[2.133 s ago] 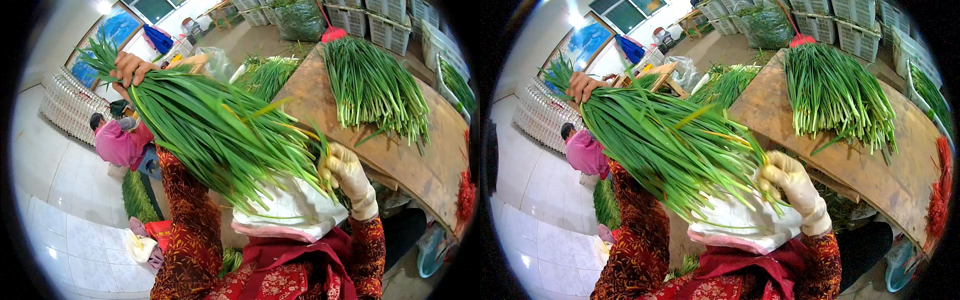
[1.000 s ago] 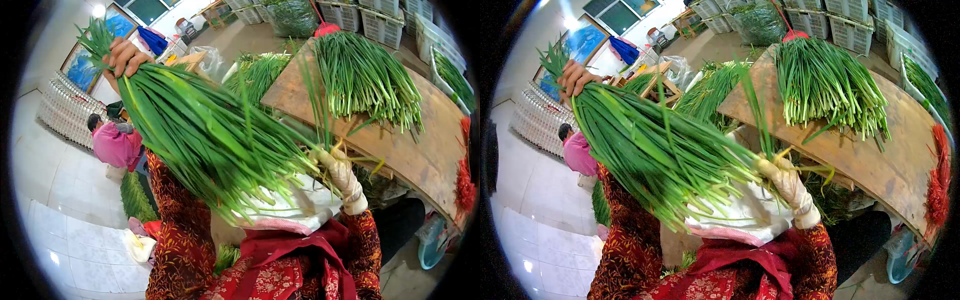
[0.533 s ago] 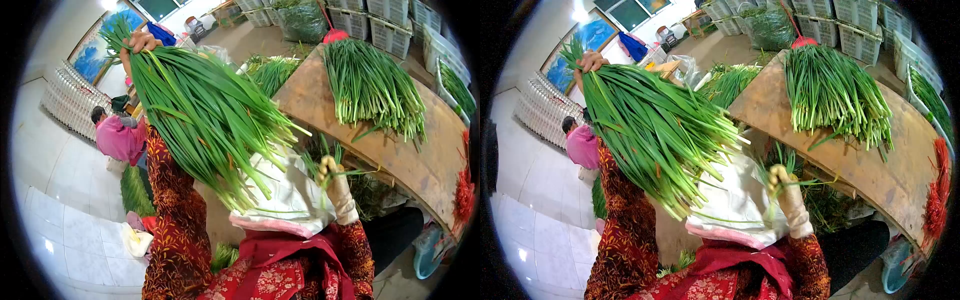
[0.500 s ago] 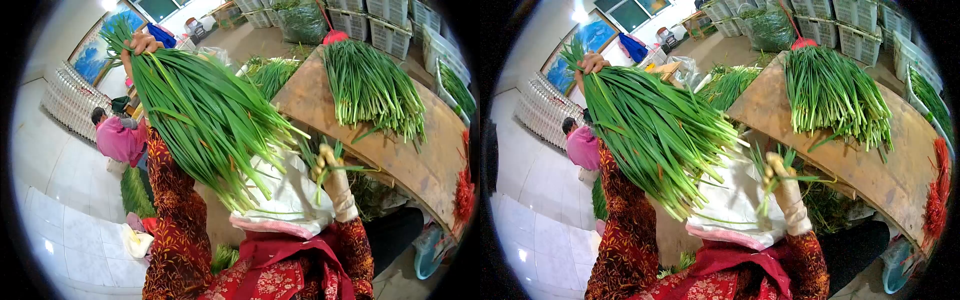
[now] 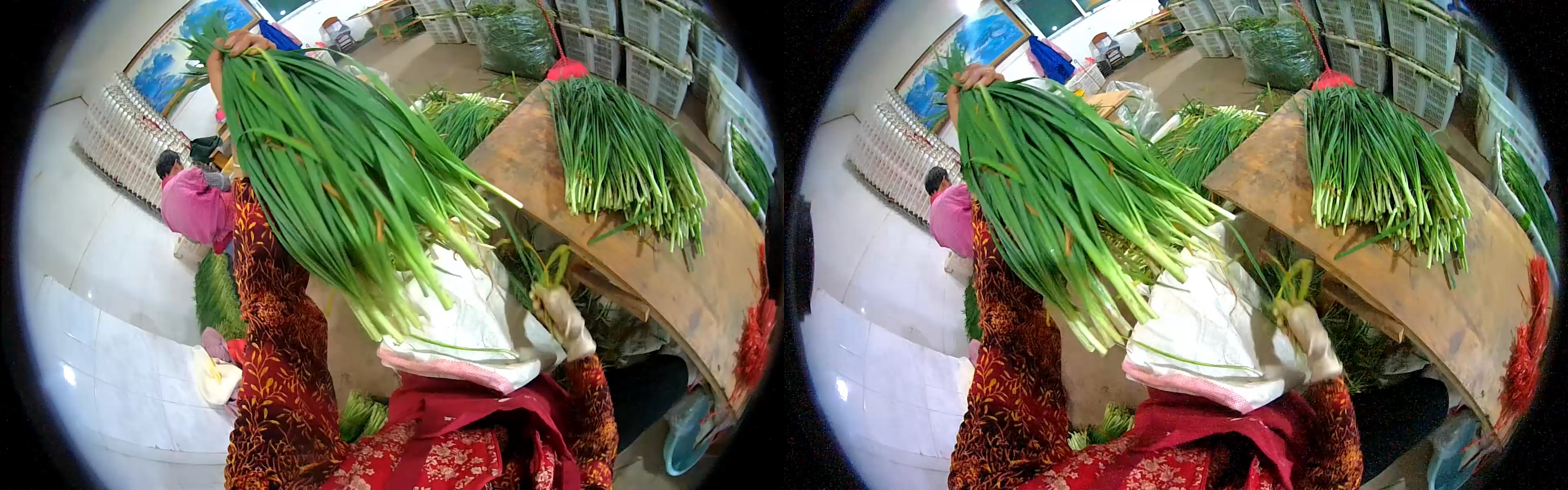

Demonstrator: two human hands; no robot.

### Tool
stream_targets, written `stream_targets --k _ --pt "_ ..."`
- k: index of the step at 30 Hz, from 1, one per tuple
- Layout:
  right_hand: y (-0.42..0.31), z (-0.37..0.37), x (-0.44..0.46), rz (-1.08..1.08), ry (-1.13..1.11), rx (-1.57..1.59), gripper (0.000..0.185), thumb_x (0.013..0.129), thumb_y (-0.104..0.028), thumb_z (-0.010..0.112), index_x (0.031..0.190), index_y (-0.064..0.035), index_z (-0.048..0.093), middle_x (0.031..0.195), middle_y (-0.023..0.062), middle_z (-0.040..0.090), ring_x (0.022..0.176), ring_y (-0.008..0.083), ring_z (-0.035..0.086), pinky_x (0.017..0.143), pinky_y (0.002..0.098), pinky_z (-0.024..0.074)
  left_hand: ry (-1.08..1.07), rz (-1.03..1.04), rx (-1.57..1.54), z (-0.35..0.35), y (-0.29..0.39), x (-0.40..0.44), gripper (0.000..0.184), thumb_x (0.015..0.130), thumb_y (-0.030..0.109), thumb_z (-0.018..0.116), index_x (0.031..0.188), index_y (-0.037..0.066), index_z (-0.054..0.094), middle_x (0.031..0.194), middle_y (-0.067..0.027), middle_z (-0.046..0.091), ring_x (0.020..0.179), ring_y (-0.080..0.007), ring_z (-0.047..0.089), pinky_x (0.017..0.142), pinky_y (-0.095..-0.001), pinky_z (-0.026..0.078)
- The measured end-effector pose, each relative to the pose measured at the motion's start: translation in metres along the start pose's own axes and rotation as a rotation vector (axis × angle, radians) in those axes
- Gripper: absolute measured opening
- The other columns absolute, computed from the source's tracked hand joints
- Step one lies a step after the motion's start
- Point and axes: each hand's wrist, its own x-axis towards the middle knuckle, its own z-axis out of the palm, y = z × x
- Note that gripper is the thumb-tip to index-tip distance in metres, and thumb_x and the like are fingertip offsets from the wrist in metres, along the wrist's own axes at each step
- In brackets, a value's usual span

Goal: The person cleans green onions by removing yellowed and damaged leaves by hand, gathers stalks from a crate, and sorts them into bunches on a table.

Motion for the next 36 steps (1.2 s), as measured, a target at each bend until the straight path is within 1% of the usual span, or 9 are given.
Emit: stream_targets --k 7,10,11,13,16,23,27,32,36 --pt "-0.061 0.067 -0.013 -0.283 -0.24 0.524 0.029 0.088 -0.018 0.048 0.11 -0.0003 0.051 0.099 0.0118 0.059 0.083 0.0193 0.058 0.08 0.0273 0.0457 0.183 0.045 0.097 -0.013 -0.023 0.011 0.014 0.085 0.022 0.043 0.074 0.012 0.043 0.067 0.0036 0.046 0.073 -0.0114 0.045 0.074 -0.0277 0.04" --pt "-0.08 0.079 0.01 -0.69 -0.396 0.174 0.052 0.08 -0.038 0.059 0.119 -0.007 0.046 0.119 0.0077 0.049 0.105 0.0208 0.048 0.091 0.039 0.0397 0.209 0.057 0.194 -0.021 -0.024 0.013 0.016 0.086 0.024 0.043 0.074 0.013 0.043 0.069 0.0038 0.044 0.074 -0.012 0.044 0.072 -0.0277 0.039" --pt "-0.08 0.088 0.014 -0.578 -0.604 0.776 0.056 0.078 -0.042 0.06 0.12 -0.0084 0.045 0.121 0.0072 0.048 0.106 0.0215 0.047 0.091 0.0408 0.0388 0.246 0.087 0.346 -0.023 -0.022 0.012 0.017 0.086 0.024 0.043 0.074 0.013 0.043 0.069 0.0037 0.044 0.073 -0.0117 0.044 0.071 -0.0276 0.039" --pt "-0.111 0.097 -0.019 -0.494 -0.517 0.849 0.057 0.082 -0.047 0.051 0.121 -0.0065 0.044 0.112 0.0105 0.054 0.098 0.0213 0.055 0.081 0.0364 0.0484 0.287 0.206 0.387 -0.017 -0.028 0.009 0.018 0.088 0.024 0.039 0.077 0.012 0.044 0.071 0.0031 0.046 0.068 -0.0105 0.045 0.073 -0.0287 0.038" --pt "-0.117 0.081 -0.038 -0.64 -0.543 0.656 0.072 0.08 -0.057 0.046 0.126 -0.0031 0.037 0.124 0.0119 0.045 0.112 0.0235 0.045 0.097 0.0383 0.0339 0.244 0.169 0.263 -0.007 -0.037 0.002 0.017 0.088 0.024 0.039 0.077 0.011 0.043 0.07 0.0034 0.046 0.068 -0.0101 0.046 0.072 -0.0288 0.039" --pt "-0.13 0.071 -0.043 -0.72 -0.436 -0.027 0.057 0.077 -0.021 0.06 0.127 -0.0037 0.038 0.116 0.0048 0.05 0.1 0.0121 0.047 0.082 0.0255 0.0406 0.384 0.216 0.3 -0.016 -0.047 0.009 0.016 0.086 0.024 0.045 0.076 0.012 0.043 0.071 0.0034 0.047 0.069 -0.0104 0.047 0.063 -0.027 0.044" --pt "-0.134 0.064 -0.032 -0.613 -0.7 0.346 0.048 0.079 -0.022 0.059 0.121 -0.004 0.045 0.107 0.0041 0.055 0.093 0.0118 0.051 0.081 0.026 0.0412 0.482 0.278 0.444 -0.014 -0.049 0.015 0.01 0.086 0.021 0.046 0.081 0.013 0.042 0.075 0.0031 0.047 0.071 -0.0106 0.047 0.062 -0.0281 0.045" --pt "-0.126 0.07 -0.034 -0.727 -0.444 0.095 0.053 0.075 -0.025 0.065 0.12 -0.0045 0.047 0.112 0.0046 0.054 0.1 0.015 0.05 0.087 0.028 0.0381 0.513 0.286 0.45 -0.019 -0.055 0.017 0.009 0.085 0.02 0.047 0.086 0.015 0.041 0.076 0.0018 0.047 0.071 -0.0123 0.047 0.059 -0.0298 0.044" --pt "-0.116 0.055 -0.023 -0.491 -0.549 0.489 0.042 0.079 -0.024 0.062 0.114 -0.0029 0.051 0.106 0.0085 0.058 0.088 0.0152 0.057 0.078 0.0279 0.0461 0.547 0.317 0.472 -0.007 -0.069 0.019 0.01 0.085 0.02 0.047 0.087 0.014 0.04 0.076 0.0007 0.047 0.072 -0.0131 0.047 0.058 -0.029 0.043"
